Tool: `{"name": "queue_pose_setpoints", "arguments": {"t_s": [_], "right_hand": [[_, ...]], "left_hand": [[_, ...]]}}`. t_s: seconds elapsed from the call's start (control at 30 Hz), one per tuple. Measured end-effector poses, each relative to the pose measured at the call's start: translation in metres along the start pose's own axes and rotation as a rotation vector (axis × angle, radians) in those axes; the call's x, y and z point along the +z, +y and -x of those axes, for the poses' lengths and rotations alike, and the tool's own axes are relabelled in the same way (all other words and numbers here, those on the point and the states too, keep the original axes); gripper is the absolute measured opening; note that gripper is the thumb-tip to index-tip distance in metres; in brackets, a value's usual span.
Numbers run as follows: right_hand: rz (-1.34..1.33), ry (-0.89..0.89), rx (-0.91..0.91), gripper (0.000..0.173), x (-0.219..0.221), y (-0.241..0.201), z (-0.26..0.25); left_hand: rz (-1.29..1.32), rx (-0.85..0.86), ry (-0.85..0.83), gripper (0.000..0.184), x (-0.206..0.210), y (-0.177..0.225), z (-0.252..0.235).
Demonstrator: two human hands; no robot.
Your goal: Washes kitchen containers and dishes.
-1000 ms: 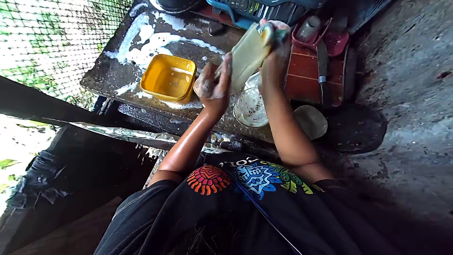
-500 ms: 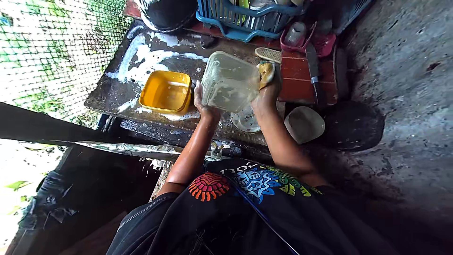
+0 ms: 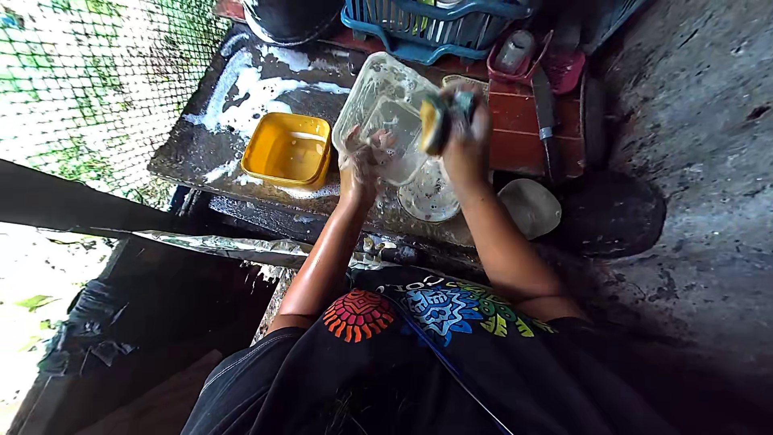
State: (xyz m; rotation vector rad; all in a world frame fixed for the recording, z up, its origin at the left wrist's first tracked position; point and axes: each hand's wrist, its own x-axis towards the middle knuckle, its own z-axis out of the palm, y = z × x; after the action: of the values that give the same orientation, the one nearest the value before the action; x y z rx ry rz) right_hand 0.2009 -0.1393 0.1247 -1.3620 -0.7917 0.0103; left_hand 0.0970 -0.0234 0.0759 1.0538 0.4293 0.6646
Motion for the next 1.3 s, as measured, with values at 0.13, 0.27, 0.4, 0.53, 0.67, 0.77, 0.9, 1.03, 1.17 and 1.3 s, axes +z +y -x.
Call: {"name": "queue_pose_setpoints", "arguments": {"t_s": [0.13, 0.27, 0.4, 0.53, 0.67, 0.77, 0.9, 1.03, 1.17, 1.3], "right_hand": [[0.596, -0.184, -0.063, 0.067, 0.003, -0.006, -0.016], [0.526, -0.714, -0.073, 0.069, 0.02, -0.005, 0.018], [0.872, -1.039, -0.099, 0.04, -0.007, -0.026, 0.017], [1.197, -0.654, -0.216, 0.033, -0.006, -0.036, 0.005], [0.664, -0.516, -0.248, 0.058, 0.016, -0.027, 0.017], [0.441, -0.689, -0.029, 0.057, 0.005, -0.009, 0.024], [0.936, -0.37, 0.001, 0.039, 0.001, -0.035, 0.021], [0.782, -0.376, -0.098, 0.023, 0.017, -0.035, 0.042], [0.965, -0.674, -0.284, 0.05, 0.015, -0.021, 0.087], [1.241, -0.328, -0.412, 0.025, 0.023, -0.015, 0.083]], "left_hand": [[-0.057, -0.035, -0.043, 0.043, 0.019, 0.007, 0.019], [-0.113, 0.148, 0.06, 0.046, 0.026, 0.004, 0.015], [-0.036, 0.106, 0.174, 0.047, 0.007, 0.015, 0.007], [-0.136, 0.315, 0.123, 0.045, 0.028, 0.017, 0.02], [-0.208, 0.373, 0.071, 0.044, 0.045, 0.014, 0.026], [-0.262, 0.361, 0.078, 0.039, 0.031, 0.02, 0.02], [-0.315, 0.286, 0.128, 0.042, 0.024, 0.017, 0.022], [-0.388, 0.238, 0.121, 0.042, 0.035, 0.019, 0.028], [-0.246, 0.353, 0.123, 0.039, 0.019, 0.035, 0.018], [-0.075, 0.196, 0.121, 0.035, 0.031, 0.038, 0.024]]}}
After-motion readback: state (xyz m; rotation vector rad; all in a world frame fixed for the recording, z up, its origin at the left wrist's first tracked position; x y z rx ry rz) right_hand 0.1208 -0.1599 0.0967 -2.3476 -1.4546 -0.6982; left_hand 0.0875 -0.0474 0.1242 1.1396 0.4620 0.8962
